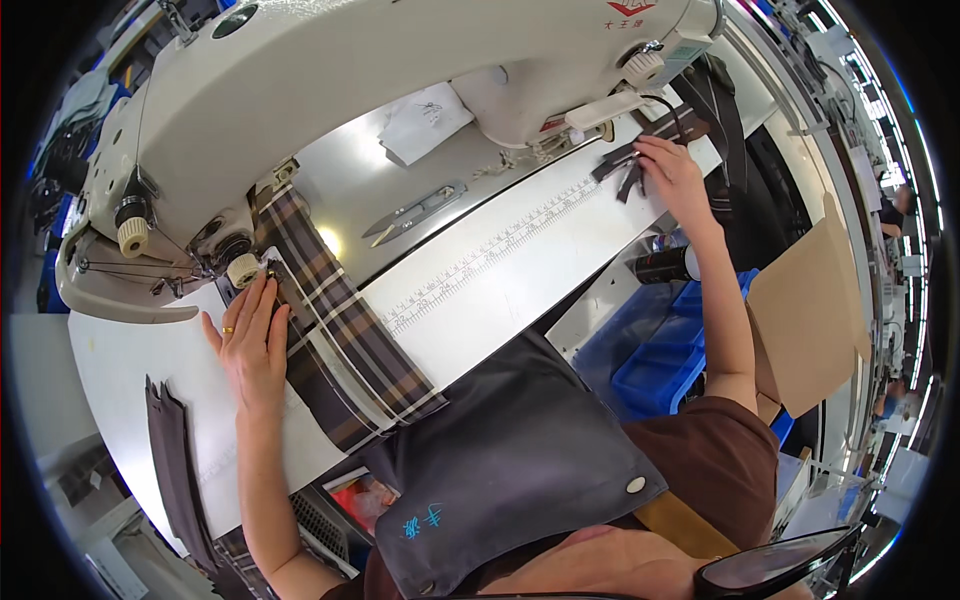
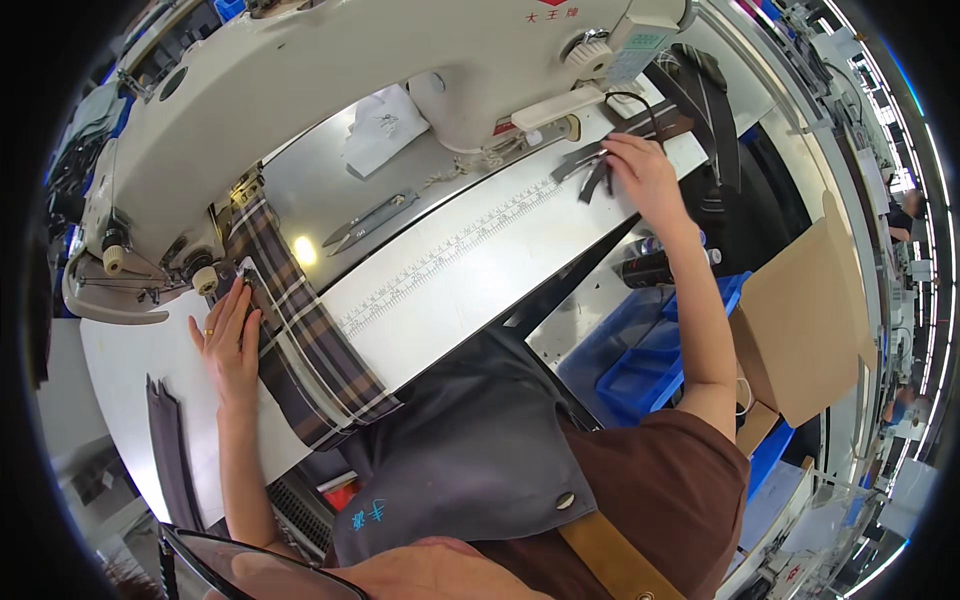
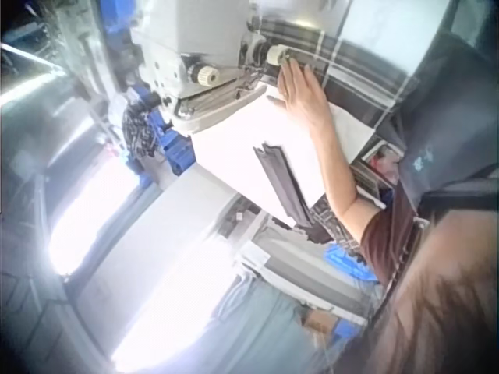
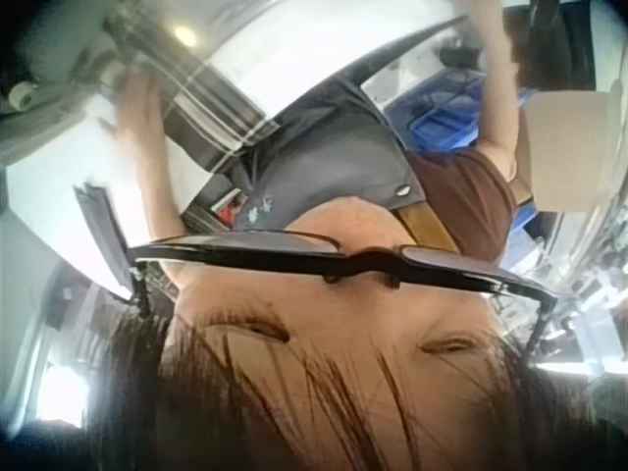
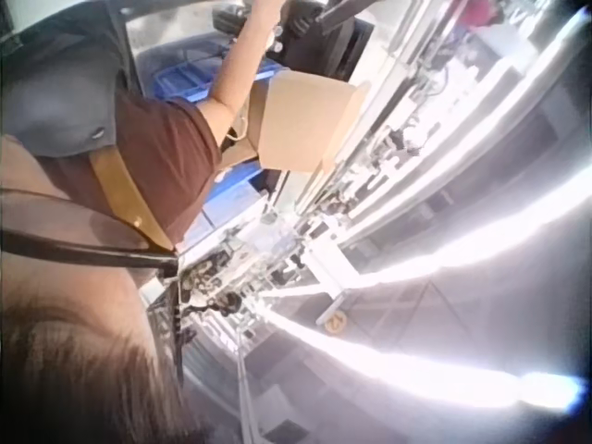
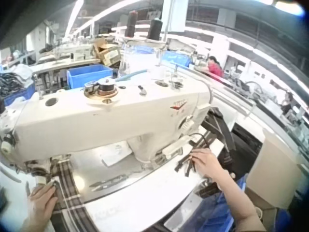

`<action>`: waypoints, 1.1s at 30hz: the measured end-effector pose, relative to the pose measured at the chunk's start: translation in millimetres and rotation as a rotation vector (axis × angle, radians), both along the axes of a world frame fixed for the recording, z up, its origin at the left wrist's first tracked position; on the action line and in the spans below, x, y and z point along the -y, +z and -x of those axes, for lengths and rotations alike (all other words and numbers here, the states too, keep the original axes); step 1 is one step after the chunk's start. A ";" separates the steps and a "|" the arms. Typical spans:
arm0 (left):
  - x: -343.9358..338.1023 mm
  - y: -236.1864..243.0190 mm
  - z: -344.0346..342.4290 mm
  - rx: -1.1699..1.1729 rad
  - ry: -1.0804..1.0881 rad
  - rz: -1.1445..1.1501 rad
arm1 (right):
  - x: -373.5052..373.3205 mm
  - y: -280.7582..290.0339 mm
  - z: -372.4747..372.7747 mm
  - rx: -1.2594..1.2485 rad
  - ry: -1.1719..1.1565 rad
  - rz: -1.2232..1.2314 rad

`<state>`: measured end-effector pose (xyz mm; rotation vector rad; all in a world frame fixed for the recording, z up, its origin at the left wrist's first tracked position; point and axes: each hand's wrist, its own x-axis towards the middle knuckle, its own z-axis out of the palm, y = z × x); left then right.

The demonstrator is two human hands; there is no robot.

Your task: The person operates an industrial sewing machine to stitch zippers onto plaid fabric pieces. They align the zipper tape with the fabric edge, guide the material under the presser foot, and sew along the length of the zipper. After completing the stitch, they cut the thread and move the finished piece aside before picking up the next item.

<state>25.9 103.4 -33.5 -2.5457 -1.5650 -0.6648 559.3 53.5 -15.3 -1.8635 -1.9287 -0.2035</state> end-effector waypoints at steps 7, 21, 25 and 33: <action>1.6 3.8 0.9 0.013 -0.004 0.030 | -17.2 -8.6 27.2 -0.672 0.020 -0.069; 1.7 4.2 -0.9 -0.046 -0.013 -0.026 | -20.0 5.1 47.2 -0.254 0.116 0.072; 2.2 4.4 -0.2 -0.053 -0.012 -0.030 | -27.1 5.2 35.5 0.083 0.228 -0.014; 0.0 -1.3 0.9 -0.067 -0.010 -0.063 | -38.1 -7.9 28.2 -0.256 0.117 -0.064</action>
